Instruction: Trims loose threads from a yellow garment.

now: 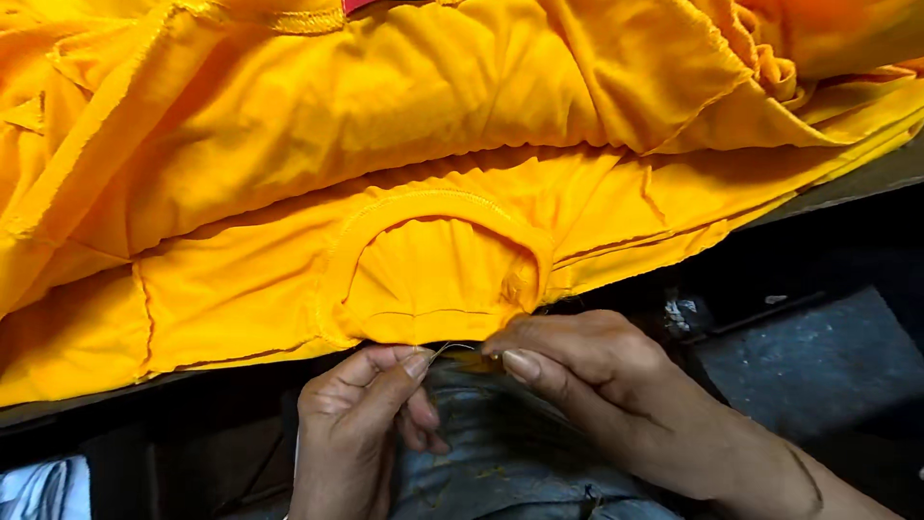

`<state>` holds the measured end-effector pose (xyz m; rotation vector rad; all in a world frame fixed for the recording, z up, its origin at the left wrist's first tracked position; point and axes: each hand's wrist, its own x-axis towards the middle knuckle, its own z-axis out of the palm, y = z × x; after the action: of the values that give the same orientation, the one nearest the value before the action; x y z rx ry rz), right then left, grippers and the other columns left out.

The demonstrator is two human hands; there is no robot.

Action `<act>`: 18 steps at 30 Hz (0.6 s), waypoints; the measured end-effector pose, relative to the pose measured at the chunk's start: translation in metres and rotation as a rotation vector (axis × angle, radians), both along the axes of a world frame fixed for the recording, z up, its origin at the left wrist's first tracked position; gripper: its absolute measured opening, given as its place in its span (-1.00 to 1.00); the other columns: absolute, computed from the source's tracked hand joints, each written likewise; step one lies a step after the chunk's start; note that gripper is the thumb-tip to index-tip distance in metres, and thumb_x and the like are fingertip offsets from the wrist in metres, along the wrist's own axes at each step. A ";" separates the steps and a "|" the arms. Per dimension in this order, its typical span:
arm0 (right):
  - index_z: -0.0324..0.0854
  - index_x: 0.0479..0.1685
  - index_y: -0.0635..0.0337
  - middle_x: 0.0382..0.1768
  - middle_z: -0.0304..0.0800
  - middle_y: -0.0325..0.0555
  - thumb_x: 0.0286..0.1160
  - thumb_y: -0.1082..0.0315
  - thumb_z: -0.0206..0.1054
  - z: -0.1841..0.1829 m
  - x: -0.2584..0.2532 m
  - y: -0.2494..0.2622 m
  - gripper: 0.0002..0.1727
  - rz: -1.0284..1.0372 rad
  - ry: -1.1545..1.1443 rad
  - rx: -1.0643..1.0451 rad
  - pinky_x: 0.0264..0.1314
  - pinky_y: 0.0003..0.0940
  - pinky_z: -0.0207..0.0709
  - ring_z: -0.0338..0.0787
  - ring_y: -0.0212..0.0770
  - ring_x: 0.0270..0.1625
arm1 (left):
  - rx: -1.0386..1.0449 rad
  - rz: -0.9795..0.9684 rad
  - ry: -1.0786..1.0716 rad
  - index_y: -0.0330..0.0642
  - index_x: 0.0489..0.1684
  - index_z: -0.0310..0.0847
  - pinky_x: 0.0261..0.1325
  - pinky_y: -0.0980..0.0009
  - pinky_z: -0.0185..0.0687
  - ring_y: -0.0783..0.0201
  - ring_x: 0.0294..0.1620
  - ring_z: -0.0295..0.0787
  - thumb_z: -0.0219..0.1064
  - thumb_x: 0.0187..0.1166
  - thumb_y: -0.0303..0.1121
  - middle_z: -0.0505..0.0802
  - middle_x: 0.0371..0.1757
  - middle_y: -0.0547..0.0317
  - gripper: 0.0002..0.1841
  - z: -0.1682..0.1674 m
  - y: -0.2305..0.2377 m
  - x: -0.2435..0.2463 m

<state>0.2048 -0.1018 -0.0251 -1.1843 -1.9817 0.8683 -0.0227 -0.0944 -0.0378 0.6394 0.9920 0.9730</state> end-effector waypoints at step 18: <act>0.61 -0.51 -0.03 -0.63 0.41 -0.51 0.79 0.16 0.08 -0.001 -0.026 0.004 -0.60 -0.095 -0.261 0.082 -0.62 -0.61 0.20 0.42 -0.59 -0.58 | 0.012 0.014 -0.017 -0.28 -0.31 0.80 -0.51 0.34 0.82 0.28 -0.71 0.73 0.36 0.57 -0.50 0.72 -0.70 0.04 -0.89 -0.009 -0.005 -0.001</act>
<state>0.1784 -0.0980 -0.0258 -1.3900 -2.1228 0.6038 -0.0240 -0.0995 -0.0464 0.6345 0.9772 0.9959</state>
